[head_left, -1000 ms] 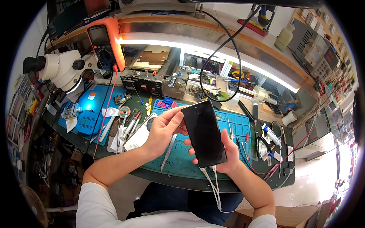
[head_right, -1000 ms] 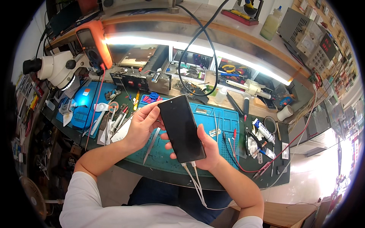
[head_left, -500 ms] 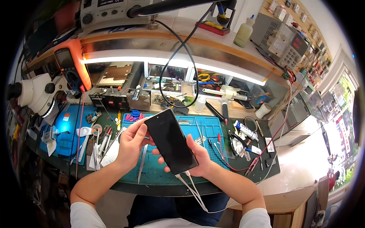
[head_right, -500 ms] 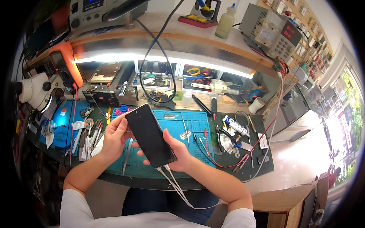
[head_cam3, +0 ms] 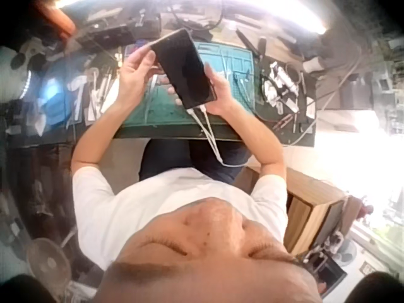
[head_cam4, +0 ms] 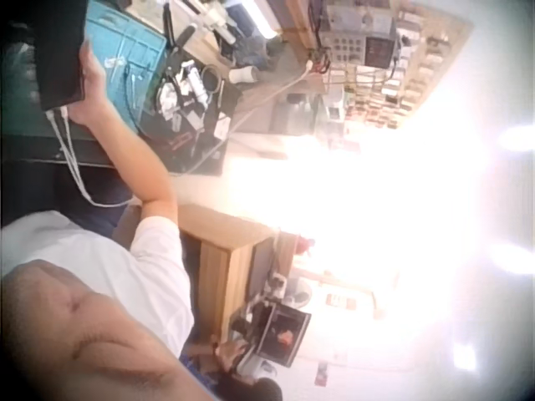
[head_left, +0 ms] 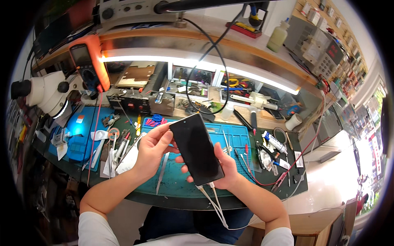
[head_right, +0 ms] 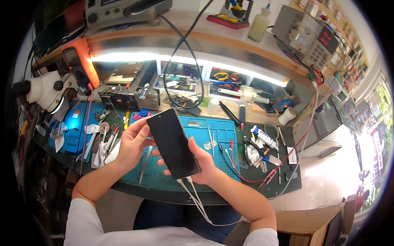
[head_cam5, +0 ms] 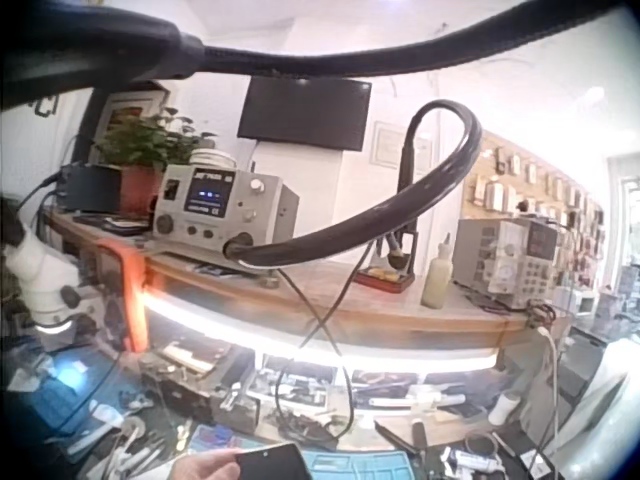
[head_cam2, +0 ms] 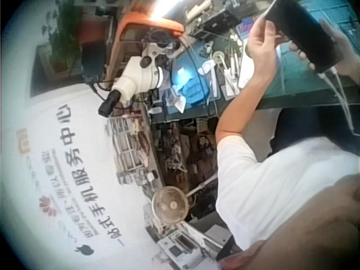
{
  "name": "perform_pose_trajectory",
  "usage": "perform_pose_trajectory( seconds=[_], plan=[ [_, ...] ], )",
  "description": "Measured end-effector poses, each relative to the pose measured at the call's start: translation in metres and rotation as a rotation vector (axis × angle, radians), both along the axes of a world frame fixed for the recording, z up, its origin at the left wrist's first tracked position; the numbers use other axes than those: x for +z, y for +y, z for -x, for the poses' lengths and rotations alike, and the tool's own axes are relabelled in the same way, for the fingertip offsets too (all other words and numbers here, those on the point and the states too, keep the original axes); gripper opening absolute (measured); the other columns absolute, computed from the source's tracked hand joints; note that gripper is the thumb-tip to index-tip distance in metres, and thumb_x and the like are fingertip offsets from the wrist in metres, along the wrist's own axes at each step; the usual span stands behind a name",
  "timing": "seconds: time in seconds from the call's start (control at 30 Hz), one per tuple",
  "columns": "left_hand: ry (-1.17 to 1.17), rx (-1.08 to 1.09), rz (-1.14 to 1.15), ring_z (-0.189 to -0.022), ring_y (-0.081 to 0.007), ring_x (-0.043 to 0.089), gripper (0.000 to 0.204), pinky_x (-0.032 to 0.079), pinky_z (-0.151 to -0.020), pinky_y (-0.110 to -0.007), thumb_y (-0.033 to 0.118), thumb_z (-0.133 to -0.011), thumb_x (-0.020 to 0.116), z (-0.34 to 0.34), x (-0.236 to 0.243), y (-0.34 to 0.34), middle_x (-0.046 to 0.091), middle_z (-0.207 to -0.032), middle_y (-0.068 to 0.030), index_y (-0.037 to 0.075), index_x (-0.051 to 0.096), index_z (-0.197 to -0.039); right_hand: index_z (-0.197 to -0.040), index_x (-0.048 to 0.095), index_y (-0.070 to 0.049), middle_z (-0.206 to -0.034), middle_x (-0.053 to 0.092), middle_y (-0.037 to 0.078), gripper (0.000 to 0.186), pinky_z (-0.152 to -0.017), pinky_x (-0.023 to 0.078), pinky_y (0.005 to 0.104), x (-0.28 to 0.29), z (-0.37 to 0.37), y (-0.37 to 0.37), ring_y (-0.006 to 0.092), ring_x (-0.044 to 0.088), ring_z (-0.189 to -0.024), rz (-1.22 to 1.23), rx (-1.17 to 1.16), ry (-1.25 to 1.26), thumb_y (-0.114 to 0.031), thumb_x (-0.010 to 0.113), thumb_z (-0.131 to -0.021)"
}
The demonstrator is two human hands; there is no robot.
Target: The person disassembles a smartphone, removes the back cover, and manipulates internal components including the battery and ribbon cables. They repeatedly connect and disconnect a charging cable, inspect the screen, and use a microscope to examine the motherboard.
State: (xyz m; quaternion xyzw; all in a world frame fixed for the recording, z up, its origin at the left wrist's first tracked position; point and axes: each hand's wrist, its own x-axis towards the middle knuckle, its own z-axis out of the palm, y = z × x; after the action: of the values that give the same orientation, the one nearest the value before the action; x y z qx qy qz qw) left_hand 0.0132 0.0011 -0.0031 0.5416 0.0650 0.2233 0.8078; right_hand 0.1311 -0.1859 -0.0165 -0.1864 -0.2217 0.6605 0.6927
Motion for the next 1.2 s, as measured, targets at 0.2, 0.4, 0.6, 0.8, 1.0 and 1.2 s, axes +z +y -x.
perform_pose_trajectory(
  seconds=[0.2, 0.4, 0.6, 0.8, 1.0, 1.2],
  plan=[
    [0.005, -0.012, -0.012, -0.091, -0.0114, 0.063, 0.036, 0.059, -0.079, -0.030, 0.020, -0.103, 0.057, 0.0027, 0.0015, 0.0010, 0.066, -0.102, -0.0034, 0.000, 0.056, -0.133, -0.156, 0.024, -0.005, -0.146, 0.044, 0.025, 0.086, -0.094, 0.051, 0.0462, 0.0013, 0.0006, 0.0008, 0.0305, 0.056, -0.120, 0.014, -0.002, 0.006, -0.066, 0.041, -0.097],
    [0.007, -0.023, -0.027, -0.091, -0.0108, 0.063, 0.035, 0.059, -0.080, -0.030, 0.021, -0.103, 0.056, 0.0031, 0.0029, 0.0012, 0.067, -0.103, -0.0029, 0.001, 0.057, -0.132, -0.155, 0.023, -0.004, -0.145, 0.044, 0.025, 0.086, -0.093, 0.051, 0.0465, 0.0035, 0.0011, 0.0004, 0.0308, 0.057, -0.119, 0.011, -0.020, -0.014, -0.065, 0.041, -0.098],
    [0.007, -0.035, -0.035, -0.092, -0.0106, 0.063, 0.035, 0.060, -0.081, -0.031, 0.020, -0.104, 0.055, 0.0027, 0.0030, 0.0024, 0.066, -0.104, -0.0025, 0.001, 0.057, -0.132, -0.155, 0.022, -0.004, -0.144, 0.045, 0.025, 0.086, -0.094, 0.051, 0.0473, 0.0013, 0.0016, 0.0010, 0.0313, 0.057, -0.120, 0.002, -0.021, 0.013, -0.065, 0.040, -0.098],
    [-0.003, -0.041, -0.023, -0.094, -0.0116, 0.064, 0.034, 0.060, -0.081, -0.031, 0.018, -0.103, 0.055, 0.0021, -0.0003, 0.0036, 0.067, -0.106, -0.0045, 0.001, 0.056, -0.133, -0.155, 0.023, -0.003, -0.144, 0.044, 0.025, 0.086, -0.095, 0.051, 0.0471, 0.0017, 0.0019, 0.0014, 0.0318, 0.056, -0.121, -0.021, -0.010, 0.029, -0.065, 0.040, -0.098],
    [0.014, -0.034, -0.021, -0.094, -0.0118, 0.064, 0.034, 0.060, -0.081, -0.031, 0.018, -0.103, 0.056, 0.0022, -0.0004, 0.0040, 0.067, -0.106, -0.0050, 0.000, 0.056, -0.132, -0.154, 0.025, -0.001, -0.145, 0.044, 0.025, 0.086, -0.097, 0.052, 0.0449, 0.0000, 0.0018, 0.0021, 0.0315, 0.056, -0.122, -0.029, -0.009, 0.028, -0.064, 0.040, -0.098],
    [0.007, -0.052, -0.016, -0.094, -0.0121, 0.064, 0.033, 0.060, -0.082, -0.031, 0.018, -0.103, 0.055, 0.0023, -0.0002, 0.0053, 0.067, -0.105, -0.0050, 0.000, 0.056, -0.131, -0.155, 0.024, -0.003, -0.145, 0.044, 0.025, 0.085, -0.096, 0.051, 0.0455, 0.0019, 0.0019, 0.0014, 0.0313, 0.056, -0.122, -0.016, -0.013, 0.019, -0.065, 0.040, -0.098]
  ],
)
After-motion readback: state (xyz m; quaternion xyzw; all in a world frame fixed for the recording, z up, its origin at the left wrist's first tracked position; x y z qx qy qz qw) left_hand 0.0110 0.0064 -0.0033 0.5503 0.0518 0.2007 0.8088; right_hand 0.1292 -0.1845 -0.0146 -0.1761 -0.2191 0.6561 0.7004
